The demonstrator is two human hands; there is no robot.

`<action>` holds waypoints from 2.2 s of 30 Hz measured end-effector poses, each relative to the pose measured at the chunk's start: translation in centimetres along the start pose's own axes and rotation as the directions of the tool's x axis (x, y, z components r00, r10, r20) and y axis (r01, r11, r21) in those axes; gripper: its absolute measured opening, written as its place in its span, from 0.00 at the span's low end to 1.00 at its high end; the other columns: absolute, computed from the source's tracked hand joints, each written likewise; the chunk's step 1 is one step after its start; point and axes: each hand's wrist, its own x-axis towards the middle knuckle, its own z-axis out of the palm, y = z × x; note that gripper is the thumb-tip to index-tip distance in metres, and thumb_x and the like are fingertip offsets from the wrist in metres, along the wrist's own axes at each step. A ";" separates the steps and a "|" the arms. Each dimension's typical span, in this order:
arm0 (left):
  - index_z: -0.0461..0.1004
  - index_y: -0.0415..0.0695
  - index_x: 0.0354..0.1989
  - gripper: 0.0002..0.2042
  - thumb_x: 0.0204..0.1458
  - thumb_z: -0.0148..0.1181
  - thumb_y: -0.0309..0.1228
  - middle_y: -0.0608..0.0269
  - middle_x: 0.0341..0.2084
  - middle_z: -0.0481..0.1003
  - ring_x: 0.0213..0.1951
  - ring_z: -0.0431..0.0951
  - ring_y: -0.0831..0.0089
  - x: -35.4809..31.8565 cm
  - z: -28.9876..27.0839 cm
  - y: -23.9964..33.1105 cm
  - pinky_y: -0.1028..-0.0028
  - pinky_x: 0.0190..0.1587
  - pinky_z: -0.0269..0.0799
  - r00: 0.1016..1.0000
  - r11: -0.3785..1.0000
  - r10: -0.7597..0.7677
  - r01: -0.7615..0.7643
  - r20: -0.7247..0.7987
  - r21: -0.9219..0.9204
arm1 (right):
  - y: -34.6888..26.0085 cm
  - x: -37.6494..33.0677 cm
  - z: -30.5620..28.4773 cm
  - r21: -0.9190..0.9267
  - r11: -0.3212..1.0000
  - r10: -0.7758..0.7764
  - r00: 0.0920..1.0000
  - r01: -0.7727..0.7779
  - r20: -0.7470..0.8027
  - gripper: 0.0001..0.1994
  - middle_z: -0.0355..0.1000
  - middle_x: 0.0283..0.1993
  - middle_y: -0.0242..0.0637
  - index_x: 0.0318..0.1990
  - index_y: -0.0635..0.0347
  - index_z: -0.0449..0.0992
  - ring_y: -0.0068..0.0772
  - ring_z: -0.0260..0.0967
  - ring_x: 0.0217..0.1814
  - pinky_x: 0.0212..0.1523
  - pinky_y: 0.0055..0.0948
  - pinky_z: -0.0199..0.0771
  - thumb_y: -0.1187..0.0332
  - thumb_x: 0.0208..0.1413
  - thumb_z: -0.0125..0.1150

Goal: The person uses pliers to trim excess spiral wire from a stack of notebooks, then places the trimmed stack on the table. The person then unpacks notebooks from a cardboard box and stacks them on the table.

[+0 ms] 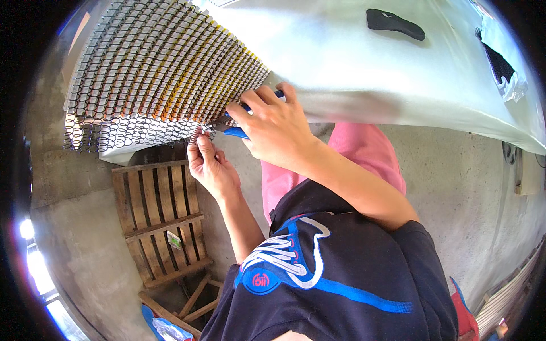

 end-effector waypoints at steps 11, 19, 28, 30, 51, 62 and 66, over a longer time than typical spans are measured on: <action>0.71 0.42 0.41 0.09 0.55 0.58 0.31 0.70 0.29 0.72 0.19 0.56 0.91 -0.1 0.3 0.2 0.88 0.18 0.48 1.000 0.999 0.008 -0.007 -0.026 0.049 | 0.7 -0.4 0.5 0.169 0.982 0.065 0.989 -0.088 0.135 0.20 0.71 0.34 0.35 0.44 0.50 0.75 0.40 0.70 0.36 0.42 0.37 0.69 0.69 0.37 0.65; 0.70 0.41 0.47 0.12 0.56 0.57 0.31 0.73 0.31 0.71 0.19 0.56 0.92 -0.7 0.4 1.9 0.88 0.17 0.46 0.999 0.974 0.028 -0.022 -0.024 0.226 | -0.2 0.3 -0.4 0.052 0.999 -0.014 1.000 0.015 -0.020 0.22 0.67 0.40 0.31 0.43 0.51 0.74 0.33 0.65 0.44 0.48 0.40 0.61 0.66 0.35 0.68; 0.70 0.41 0.44 0.10 0.57 0.55 0.32 0.71 0.30 0.72 0.18 0.56 0.92 -0.5 0.7 1.4 0.88 0.17 0.47 0.998 0.986 0.057 -0.053 -0.024 0.157 | 0.1 0.2 0.5 0.107 0.994 0.002 0.995 -0.013 0.098 0.18 0.70 0.32 0.33 0.42 0.51 0.74 0.37 0.71 0.32 0.31 0.36 0.71 0.68 0.38 0.64; 0.69 0.42 0.42 0.10 0.58 0.54 0.35 0.70 0.29 0.71 0.19 0.58 0.90 -0.3 0.5 0.8 0.88 0.17 0.49 0.999 0.999 0.019 -0.018 -0.028 0.039 | 0.1 0.3 0.3 0.130 0.991 0.021 0.991 -0.039 0.133 0.20 0.71 0.31 0.34 0.44 0.51 0.74 0.40 0.72 0.29 0.30 0.34 0.72 0.68 0.38 0.66; 0.72 0.43 0.36 0.08 0.55 0.58 0.34 0.70 0.29 0.73 0.26 0.66 0.86 0.7 1.2 2.7 0.87 0.21 0.56 0.999 0.995 -0.027 0.031 0.037 -0.097 | -1.2 1.4 -1.3 0.016 1.000 -0.002 0.998 0.001 0.068 0.21 0.68 0.37 0.30 0.42 0.52 0.73 0.32 0.68 0.43 0.39 0.41 0.65 0.66 0.35 0.68; 0.71 0.43 0.35 0.07 0.56 0.57 0.32 0.68 0.26 0.73 0.22 0.64 0.87 1.0 0.8 2.9 0.85 0.20 0.58 0.992 0.983 0.118 -0.121 0.035 0.138 | -0.5 1.6 -2.5 0.071 0.997 0.022 0.996 -0.028 0.088 0.20 0.69 0.36 0.31 0.43 0.50 0.73 0.34 0.69 0.41 0.42 0.37 0.65 0.69 0.37 0.66; 0.71 0.42 0.36 0.07 0.56 0.57 0.32 0.68 0.27 0.73 0.23 0.64 0.87 0.7 1.0 2.9 0.85 0.21 0.59 0.993 0.986 0.110 -0.114 0.040 0.120 | -0.8 1.9 -2.4 -0.005 0.999 -0.041 0.997 0.041 -0.062 0.20 0.68 0.39 0.29 0.43 0.49 0.74 0.32 0.66 0.44 0.48 0.39 0.58 0.67 0.37 0.67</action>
